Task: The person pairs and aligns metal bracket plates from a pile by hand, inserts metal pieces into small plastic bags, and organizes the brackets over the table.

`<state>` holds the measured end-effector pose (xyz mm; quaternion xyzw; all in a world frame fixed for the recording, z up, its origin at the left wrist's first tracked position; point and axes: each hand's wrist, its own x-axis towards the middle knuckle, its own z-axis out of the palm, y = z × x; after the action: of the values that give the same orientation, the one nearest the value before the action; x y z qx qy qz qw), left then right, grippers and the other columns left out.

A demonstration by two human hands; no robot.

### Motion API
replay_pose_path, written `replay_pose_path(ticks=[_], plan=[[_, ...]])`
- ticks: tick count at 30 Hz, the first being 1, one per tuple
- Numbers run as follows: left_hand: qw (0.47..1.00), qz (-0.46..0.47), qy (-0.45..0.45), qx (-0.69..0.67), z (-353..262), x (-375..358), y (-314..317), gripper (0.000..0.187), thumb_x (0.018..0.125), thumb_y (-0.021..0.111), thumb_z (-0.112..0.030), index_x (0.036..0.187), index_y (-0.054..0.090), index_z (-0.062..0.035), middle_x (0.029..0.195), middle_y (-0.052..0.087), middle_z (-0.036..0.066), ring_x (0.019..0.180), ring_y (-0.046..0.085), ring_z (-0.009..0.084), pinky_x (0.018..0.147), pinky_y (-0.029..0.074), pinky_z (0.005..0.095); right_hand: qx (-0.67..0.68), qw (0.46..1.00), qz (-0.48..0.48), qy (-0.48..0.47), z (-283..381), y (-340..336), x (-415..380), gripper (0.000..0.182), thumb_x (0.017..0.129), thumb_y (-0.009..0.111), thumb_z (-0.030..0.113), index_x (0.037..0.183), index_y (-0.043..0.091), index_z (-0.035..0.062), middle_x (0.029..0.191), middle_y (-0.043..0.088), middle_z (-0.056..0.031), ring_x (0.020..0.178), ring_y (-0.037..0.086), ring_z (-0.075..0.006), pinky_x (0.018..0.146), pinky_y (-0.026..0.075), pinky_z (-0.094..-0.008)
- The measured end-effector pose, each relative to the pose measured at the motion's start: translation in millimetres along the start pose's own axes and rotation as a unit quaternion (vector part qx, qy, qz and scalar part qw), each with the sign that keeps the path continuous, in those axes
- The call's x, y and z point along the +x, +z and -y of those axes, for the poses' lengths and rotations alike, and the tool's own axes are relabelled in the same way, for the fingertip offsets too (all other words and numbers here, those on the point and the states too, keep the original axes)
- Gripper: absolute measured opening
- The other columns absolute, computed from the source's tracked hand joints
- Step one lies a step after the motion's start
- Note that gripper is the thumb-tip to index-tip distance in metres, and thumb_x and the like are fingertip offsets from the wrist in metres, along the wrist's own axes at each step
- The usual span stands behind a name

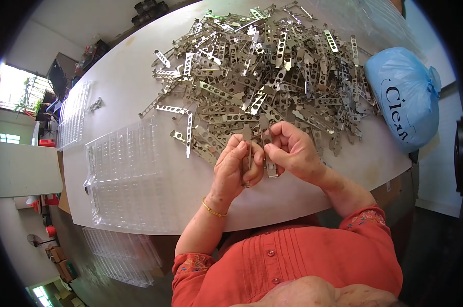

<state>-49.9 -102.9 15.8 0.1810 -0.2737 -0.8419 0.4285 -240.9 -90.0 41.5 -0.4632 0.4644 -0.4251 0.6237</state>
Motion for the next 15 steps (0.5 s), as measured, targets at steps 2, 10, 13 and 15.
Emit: replay_pose_path(ticks=[2, 10, 13, 15], plan=[[1.000, -0.013, 0.013, 0.006, 2, 0, 1, 0.016, 0.107, 0.038, -0.022, 0.114, 0.046, -0.0090, 0.093, 0.057, 0.012, 0.048, 0.039, 0.0103, 0.044, 0.038, 0.0256, 0.004, 1.000, -0.003, -0.005, 0, 1, 0, 0.021, 0.094, 0.063, 0.007, 0.110, 0.052, -0.0005, 0.077, 0.063, -0.0010, 0.057, 0.059, -0.0051, 0.046, 0.052, -0.0228], [0.979, -0.009, 0.123, 0.160, 0, -2, -10, 0.007, 0.100, 0.057, -0.011, 0.102, 0.058, -0.0044, 0.097, 0.059, 0.008, 0.070, 0.054, 0.0143, 0.059, 0.048, 0.0268, -0.002, 1.000, -0.004, -0.003, 0, 1, 0, 0.020, 0.094, 0.063, 0.006, 0.111, 0.052, -0.0001, 0.076, 0.062, -0.0006, 0.059, 0.058, -0.0045, 0.046, 0.050, -0.0221], [0.992, -0.009, 0.054, 0.111, -6, -6, -9, 0.011, 0.099, 0.062, -0.013, 0.105, 0.063, -0.0038, 0.091, 0.062, 0.004, 0.071, 0.058, 0.0112, 0.058, 0.050, 0.0250, 0.000, 1.000, 0.002, -0.004, 0, 2, 0, 0.020, 0.094, 0.063, 0.005, 0.111, 0.053, 0.0000, 0.077, 0.062, -0.0003, 0.060, 0.058, -0.0043, 0.047, 0.050, -0.0216], [0.998, 0.015, 0.035, 0.054, -9, -5, -7, 0.012, 0.099, 0.062, -0.014, 0.106, 0.063, -0.0040, 0.100, 0.065, 0.005, 0.076, 0.061, 0.0112, 0.060, 0.053, 0.0264, 0.002, 1.000, 0.006, -0.003, -1, 2, 0, 0.020, 0.095, 0.062, 0.005, 0.111, 0.053, 0.0001, 0.078, 0.062, -0.0001, 0.061, 0.058, -0.0042, 0.047, 0.050, -0.0214]])
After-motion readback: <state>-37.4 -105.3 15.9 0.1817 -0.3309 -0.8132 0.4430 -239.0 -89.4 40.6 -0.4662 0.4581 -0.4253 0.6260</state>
